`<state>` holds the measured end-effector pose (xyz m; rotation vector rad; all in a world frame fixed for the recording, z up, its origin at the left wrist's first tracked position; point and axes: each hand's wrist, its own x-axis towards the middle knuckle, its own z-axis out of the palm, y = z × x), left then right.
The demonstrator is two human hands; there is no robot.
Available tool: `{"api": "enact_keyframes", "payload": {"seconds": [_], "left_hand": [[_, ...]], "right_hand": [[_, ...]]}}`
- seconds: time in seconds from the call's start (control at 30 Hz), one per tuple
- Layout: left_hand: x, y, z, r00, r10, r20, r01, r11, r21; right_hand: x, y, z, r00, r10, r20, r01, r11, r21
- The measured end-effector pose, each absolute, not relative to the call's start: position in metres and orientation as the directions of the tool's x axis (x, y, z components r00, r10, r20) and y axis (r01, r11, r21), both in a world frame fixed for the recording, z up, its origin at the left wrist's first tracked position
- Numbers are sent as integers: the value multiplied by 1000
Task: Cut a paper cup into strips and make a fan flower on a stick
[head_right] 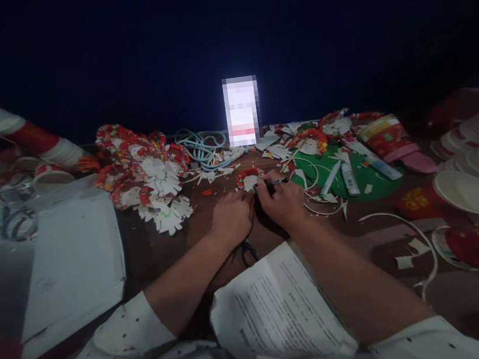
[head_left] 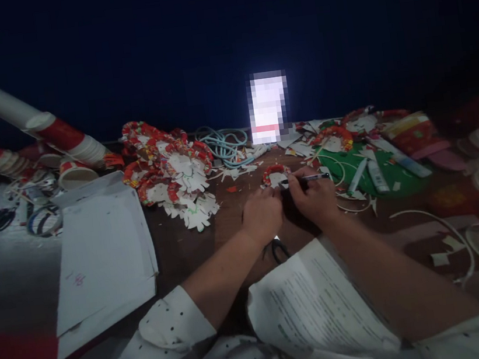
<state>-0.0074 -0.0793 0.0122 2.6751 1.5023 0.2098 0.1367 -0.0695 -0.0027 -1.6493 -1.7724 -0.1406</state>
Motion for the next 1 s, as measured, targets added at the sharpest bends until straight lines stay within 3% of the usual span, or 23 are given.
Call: {"api": "enact_keyframes", "payload": {"seconds": [1.0], "left_hand": [[-7,-80,14,508,859,62,850,-511,124]], "right_hand": [[137,-69,-3,72,868,491,900,156,-408]]}}
